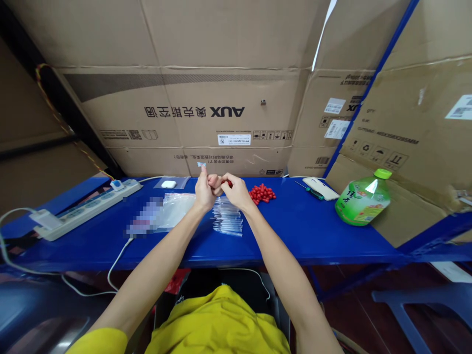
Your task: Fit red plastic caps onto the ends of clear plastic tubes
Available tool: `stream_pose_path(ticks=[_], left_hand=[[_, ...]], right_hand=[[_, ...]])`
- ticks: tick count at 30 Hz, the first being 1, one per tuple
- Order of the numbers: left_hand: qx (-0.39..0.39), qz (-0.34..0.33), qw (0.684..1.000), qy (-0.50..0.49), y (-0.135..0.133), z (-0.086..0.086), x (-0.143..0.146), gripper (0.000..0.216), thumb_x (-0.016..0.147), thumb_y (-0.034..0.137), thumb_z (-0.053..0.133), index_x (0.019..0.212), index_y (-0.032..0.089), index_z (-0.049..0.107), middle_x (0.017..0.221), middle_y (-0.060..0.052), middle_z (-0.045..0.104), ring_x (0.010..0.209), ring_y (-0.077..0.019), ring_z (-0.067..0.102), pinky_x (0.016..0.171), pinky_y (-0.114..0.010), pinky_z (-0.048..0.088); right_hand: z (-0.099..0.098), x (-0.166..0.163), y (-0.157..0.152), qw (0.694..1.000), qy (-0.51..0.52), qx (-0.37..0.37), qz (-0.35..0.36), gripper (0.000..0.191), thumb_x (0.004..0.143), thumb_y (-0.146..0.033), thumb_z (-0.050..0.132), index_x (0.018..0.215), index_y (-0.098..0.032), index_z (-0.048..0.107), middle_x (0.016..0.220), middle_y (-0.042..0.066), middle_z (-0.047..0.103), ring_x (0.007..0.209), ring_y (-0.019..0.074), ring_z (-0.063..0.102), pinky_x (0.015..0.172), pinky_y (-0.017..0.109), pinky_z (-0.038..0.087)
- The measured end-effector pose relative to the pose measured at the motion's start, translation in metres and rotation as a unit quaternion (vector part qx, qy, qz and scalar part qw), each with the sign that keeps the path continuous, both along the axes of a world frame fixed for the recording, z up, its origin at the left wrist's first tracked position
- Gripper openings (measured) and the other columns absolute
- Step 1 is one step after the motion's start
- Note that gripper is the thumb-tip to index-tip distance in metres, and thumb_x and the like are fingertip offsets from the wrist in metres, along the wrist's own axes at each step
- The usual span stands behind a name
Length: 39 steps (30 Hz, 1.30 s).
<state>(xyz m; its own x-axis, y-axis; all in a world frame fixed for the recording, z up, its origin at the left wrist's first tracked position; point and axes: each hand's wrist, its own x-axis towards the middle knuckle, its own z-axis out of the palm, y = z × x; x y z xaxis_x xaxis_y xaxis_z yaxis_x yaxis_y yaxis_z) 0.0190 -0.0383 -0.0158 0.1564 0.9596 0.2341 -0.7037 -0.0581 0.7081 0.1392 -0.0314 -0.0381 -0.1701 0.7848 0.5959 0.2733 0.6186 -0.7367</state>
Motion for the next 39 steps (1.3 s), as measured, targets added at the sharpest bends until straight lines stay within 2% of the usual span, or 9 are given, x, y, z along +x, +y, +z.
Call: stream_pose_path(ticks=[5,8,13,16,19,23,26,33,39], left_hand=[[-0.018,-0.068,0.993,-0.096,-0.001,0.001,-0.004,0.055,0.1,0.049,0.052,0.061,0.019,0.028,0.053,0.007,0.029,0.035,-0.003,0.019,0.035,-0.018,0.014],[-0.036,-0.101,0.987,-0.116,0.0,0.0,-0.006,0.049,0.101,0.047,0.048,0.064,0.019,0.032,0.056,0.006,0.035,0.035,-0.0034,0.019,0.035,-0.019,0.013],[-0.058,-0.076,0.992,-0.083,0.003,-0.001,-0.007,0.058,0.1,0.053,0.048,0.061,0.02,0.021,0.051,0.008,0.021,0.036,-0.0042,0.016,0.036,-0.02,0.013],[-0.034,-0.065,0.996,-0.04,0.004,-0.002,-0.009,0.062,0.098,0.061,0.048,0.059,0.02,0.02,0.051,0.009,0.019,0.037,-0.0038,0.015,0.038,-0.019,0.014],[-0.003,-0.086,0.996,0.02,0.006,-0.002,-0.012,0.065,0.096,0.064,0.048,0.057,0.021,0.021,0.052,0.009,0.018,0.039,-0.0036,0.015,0.039,-0.019,0.012],[0.02,-0.105,0.991,0.082,0.008,-0.003,-0.014,0.065,0.094,0.065,0.051,0.056,0.021,0.022,0.052,0.009,0.018,0.04,-0.0037,0.015,0.041,-0.019,0.01],[0.023,-0.099,0.989,0.105,0.008,-0.004,-0.013,0.066,0.093,0.067,0.053,0.056,0.021,0.023,0.052,0.009,0.018,0.04,-0.0038,0.016,0.041,-0.019,0.009],[0.033,-0.062,0.991,0.11,0.007,-0.007,-0.01,0.069,0.091,0.072,0.05,0.054,0.021,0.023,0.05,0.008,0.019,0.039,-0.0031,0.016,0.041,-0.019,0.01],[-0.013,-0.038,0.998,0.057,0.005,-0.007,-0.004,0.068,0.093,0.069,0.05,0.054,0.021,0.021,0.049,0.008,0.017,0.037,-0.003,0.016,0.04,-0.018,0.011]], right_hand=[[-0.001,0.002,-0.003,0.993,-0.019,0.095,-0.063,0.017,0.089,-0.024,0.05,0.094,-0.019,0.066,0.084,0.003,0.065,0.073,0.0158,0.056,0.07,0.027,0.044],[-0.002,0.007,-0.004,0.987,-0.044,0.14,-0.067,0.017,0.09,-0.024,0.051,0.097,-0.02,0.067,0.093,0.006,0.066,0.08,0.0182,0.058,0.075,0.029,0.045],[-0.003,0.012,-0.005,0.991,-0.09,0.074,-0.059,0.017,0.09,-0.027,0.054,0.098,-0.02,0.067,0.08,0.001,0.065,0.065,0.0149,0.053,0.066,0.027,0.039],[-0.004,0.012,-0.003,0.994,-0.094,0.031,-0.035,0.02,0.092,-0.031,0.05,0.093,-0.019,0.066,0.073,-0.001,0.061,0.063,0.0135,0.05,0.064,0.026,0.036],[-0.006,0.014,0.0,0.996,-0.083,0.015,0.001,0.027,0.095,-0.036,0.045,0.081,-0.019,0.06,0.069,-0.003,0.055,0.065,0.013,0.046,0.064,0.026,0.034],[-0.008,0.018,0.006,0.998,-0.057,-0.018,0.033,0.023,0.088,-0.036,0.049,0.071,-0.02,0.052,0.065,-0.004,0.047,0.064,0.012,0.041,0.061,0.024,0.032],[-0.011,0.018,0.009,0.997,-0.028,-0.042,0.06,0.018,0.081,-0.033,0.051,0.071,-0.019,0.056,0.067,-0.004,0.051,0.064,0.0118,0.043,0.062,0.024,0.034],[-0.013,0.01,0.008,0.997,0.018,-0.068,0.016,0.02,0.074,-0.031,0.055,0.076,-0.017,0.068,0.064,-0.003,0.056,0.059,0.0115,0.043,0.058,0.024,0.035],[-0.005,0.006,0.001,0.999,0.003,-0.038,-0.033,0.021,0.073,-0.027,0.053,0.077,-0.017,0.072,0.065,-0.002,0.058,0.06,0.012,0.045,0.06,0.024,0.036]])
